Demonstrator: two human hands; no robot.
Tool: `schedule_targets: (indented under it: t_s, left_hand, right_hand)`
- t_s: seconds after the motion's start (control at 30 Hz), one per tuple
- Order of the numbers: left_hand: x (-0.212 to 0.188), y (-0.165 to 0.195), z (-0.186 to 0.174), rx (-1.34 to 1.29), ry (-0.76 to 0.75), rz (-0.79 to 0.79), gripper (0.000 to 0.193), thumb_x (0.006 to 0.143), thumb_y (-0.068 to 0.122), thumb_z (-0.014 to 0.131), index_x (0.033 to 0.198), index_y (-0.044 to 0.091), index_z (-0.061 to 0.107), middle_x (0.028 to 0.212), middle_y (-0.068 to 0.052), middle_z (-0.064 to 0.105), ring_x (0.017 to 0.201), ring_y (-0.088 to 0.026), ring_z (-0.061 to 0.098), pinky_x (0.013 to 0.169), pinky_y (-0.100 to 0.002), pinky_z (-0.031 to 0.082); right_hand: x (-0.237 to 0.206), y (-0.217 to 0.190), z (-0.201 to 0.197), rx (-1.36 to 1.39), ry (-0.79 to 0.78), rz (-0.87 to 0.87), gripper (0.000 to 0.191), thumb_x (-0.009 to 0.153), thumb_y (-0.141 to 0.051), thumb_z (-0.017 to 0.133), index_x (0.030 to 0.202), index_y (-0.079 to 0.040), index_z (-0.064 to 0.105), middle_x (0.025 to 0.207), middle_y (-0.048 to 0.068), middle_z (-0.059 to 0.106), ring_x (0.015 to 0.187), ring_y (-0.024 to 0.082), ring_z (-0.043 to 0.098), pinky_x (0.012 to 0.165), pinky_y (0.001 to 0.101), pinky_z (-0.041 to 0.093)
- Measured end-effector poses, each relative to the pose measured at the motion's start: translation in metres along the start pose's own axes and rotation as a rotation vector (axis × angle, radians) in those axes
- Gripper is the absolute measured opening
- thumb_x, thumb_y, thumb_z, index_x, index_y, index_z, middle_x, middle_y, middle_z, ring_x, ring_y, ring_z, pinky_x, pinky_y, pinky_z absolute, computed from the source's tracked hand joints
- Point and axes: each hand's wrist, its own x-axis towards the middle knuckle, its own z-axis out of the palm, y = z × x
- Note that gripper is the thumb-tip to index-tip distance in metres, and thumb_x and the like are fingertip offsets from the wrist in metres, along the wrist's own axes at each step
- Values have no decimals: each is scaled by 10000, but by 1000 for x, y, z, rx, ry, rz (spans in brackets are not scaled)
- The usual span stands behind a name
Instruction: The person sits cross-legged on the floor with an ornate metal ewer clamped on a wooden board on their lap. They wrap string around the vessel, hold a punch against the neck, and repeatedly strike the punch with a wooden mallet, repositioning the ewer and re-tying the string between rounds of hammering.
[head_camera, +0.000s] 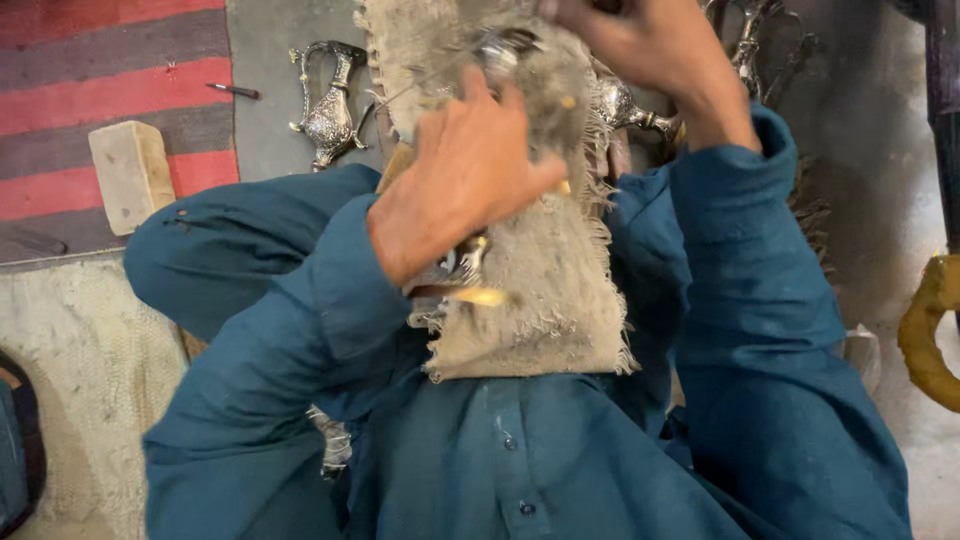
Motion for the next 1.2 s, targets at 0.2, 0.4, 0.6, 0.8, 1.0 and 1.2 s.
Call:
schedule_targets:
  t_s: [0.2, 0.4, 0.6, 0.8, 1.0, 1.2]
  left_hand:
    - [19, -22, 28, 89, 134, 43, 564, 958, 485, 607, 1164, -36, 666, 1226, -311, 575, 892, -497, 682, 758, -586, 536]
    - [-6, -75, 9, -123, 308, 116, 195, 1092, 238, 584, 1189, 98, 680, 1161, -142, 656, 1067, -391, 676, 914, -506, 525]
    - [13, -109, 33, -302, 515, 242, 236, 1027, 64, 627, 1261, 72, 658, 1174, -191, 638, 1151, -392, 583, 1012, -460, 461]
    - [77, -135, 48, -352, 487, 332, 171, 1017, 137, 696, 1171, 64, 712, 1144, -167, 709, 1117, -381, 629, 979, -477, 481]
    - [111, -137, 39, -325, 304, 213, 223, 933, 233, 808, 980, 37, 711, 904, -186, 694, 904, -382, 673, 784, -492, 502]
    - [111, -142, 44, -379, 356, 276, 232, 899, 191, 827, 967, 23, 683, 877, -175, 704, 856, -377, 692, 738, -476, 519]
  right_hand:
    - [-37, -31, -32, 103, -230, 113, 247, 1038, -241, 781, 1230, -86, 766, 813, 39, 637, 712, 147, 529, 612, 329, 438]
    - [-59, -31, -16, 216, -104, -63, 274, 989, -122, 825, 1229, -60, 707, 1108, 95, 706, 1000, 180, 672, 859, 346, 556]
    - [-68, 18, 21, -89, 188, 167, 215, 926, -30, 812, 1108, -40, 699, 1066, 138, 688, 973, 251, 696, 861, 371, 578]
    - [-65, 70, 106, -93, -78, -72, 398, 836, -38, 725, 1230, -12, 669, 1259, 171, 672, 1155, 377, 628, 1047, 459, 487]
    - [-62, 69, 100, 81, -170, -91, 527, 884, -98, 693, 1380, 43, 590, 1451, 224, 585, 1336, 387, 517, 1171, 445, 379]
    - [-36, 59, 90, 401, -18, 464, 422, 972, -179, 788, 1322, 17, 655, 1308, 176, 694, 1163, 190, 608, 1066, 381, 495]
